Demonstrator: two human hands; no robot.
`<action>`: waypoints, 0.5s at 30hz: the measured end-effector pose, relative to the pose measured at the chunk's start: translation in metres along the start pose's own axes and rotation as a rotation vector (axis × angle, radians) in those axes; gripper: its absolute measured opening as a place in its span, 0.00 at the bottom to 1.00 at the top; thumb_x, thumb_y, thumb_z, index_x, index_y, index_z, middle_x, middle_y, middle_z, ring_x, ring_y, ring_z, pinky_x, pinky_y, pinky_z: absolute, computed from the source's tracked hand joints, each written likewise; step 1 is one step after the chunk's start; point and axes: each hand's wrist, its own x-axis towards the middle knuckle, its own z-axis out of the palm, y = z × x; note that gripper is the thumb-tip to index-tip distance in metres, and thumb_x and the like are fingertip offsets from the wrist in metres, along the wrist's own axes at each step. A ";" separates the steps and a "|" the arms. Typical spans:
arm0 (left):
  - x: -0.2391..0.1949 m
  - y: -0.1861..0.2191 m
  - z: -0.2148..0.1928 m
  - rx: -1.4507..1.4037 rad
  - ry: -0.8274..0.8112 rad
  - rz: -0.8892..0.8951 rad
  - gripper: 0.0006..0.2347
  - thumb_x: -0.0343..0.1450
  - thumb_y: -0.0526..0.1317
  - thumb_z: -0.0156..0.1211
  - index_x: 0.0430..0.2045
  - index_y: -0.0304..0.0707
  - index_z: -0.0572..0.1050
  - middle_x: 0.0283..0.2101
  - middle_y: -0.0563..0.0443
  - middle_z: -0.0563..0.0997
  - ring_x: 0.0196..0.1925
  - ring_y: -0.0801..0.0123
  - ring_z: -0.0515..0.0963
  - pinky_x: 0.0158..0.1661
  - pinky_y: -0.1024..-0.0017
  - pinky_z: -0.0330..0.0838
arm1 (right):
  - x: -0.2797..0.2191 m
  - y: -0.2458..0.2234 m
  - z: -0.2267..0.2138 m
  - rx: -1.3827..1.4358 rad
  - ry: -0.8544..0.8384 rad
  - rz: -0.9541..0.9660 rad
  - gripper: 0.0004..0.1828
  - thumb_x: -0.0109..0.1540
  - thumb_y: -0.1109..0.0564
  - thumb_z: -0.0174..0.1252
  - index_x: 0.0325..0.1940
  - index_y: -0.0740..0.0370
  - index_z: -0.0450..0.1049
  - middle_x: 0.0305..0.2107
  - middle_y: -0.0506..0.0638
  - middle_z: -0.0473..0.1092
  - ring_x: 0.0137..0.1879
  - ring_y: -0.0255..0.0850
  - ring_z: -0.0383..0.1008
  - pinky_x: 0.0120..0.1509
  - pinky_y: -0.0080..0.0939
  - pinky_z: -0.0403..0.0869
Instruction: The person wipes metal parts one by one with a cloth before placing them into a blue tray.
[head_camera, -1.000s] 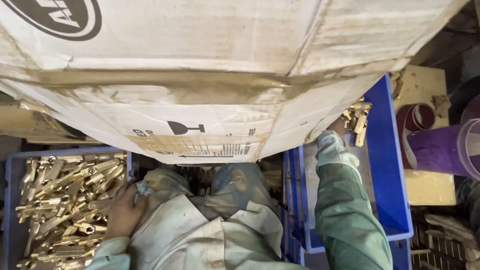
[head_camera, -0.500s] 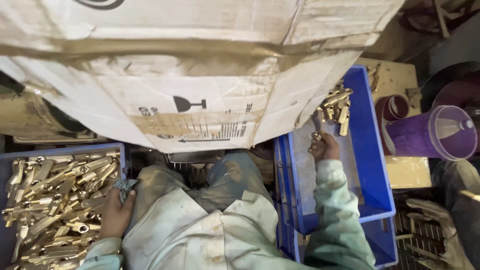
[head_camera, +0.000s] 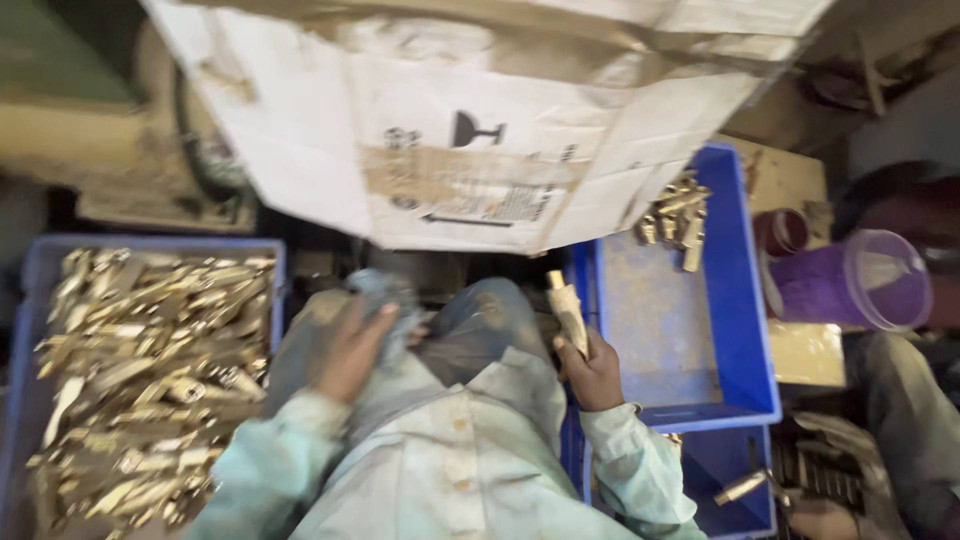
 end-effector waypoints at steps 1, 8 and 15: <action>0.000 0.008 0.007 -0.320 -0.137 -0.114 0.19 0.77 0.48 0.55 0.54 0.30 0.72 0.45 0.41 0.82 0.45 0.61 0.81 0.48 0.67 0.73 | -0.005 -0.013 0.010 -0.048 -0.055 -0.055 0.11 0.62 0.54 0.62 0.42 0.64 0.76 0.22 0.50 0.71 0.22 0.38 0.71 0.26 0.40 0.70; 0.007 0.035 0.021 -0.730 -0.433 0.027 0.16 0.78 0.45 0.53 0.55 0.33 0.70 0.45 0.50 0.80 0.38 0.74 0.80 0.41 0.74 0.77 | -0.016 -0.096 0.060 -0.461 -0.281 -0.692 0.12 0.60 0.52 0.65 0.43 0.61 0.76 0.29 0.59 0.72 0.32 0.57 0.74 0.35 0.49 0.71; 0.023 0.005 0.009 -0.874 -0.259 -0.135 0.12 0.78 0.46 0.50 0.46 0.36 0.71 0.36 0.46 0.81 0.27 0.71 0.80 0.27 0.74 0.76 | 0.003 -0.082 0.094 -0.031 -0.565 -0.117 0.14 0.63 0.50 0.64 0.41 0.64 0.76 0.23 0.48 0.68 0.28 0.35 0.67 0.33 0.39 0.69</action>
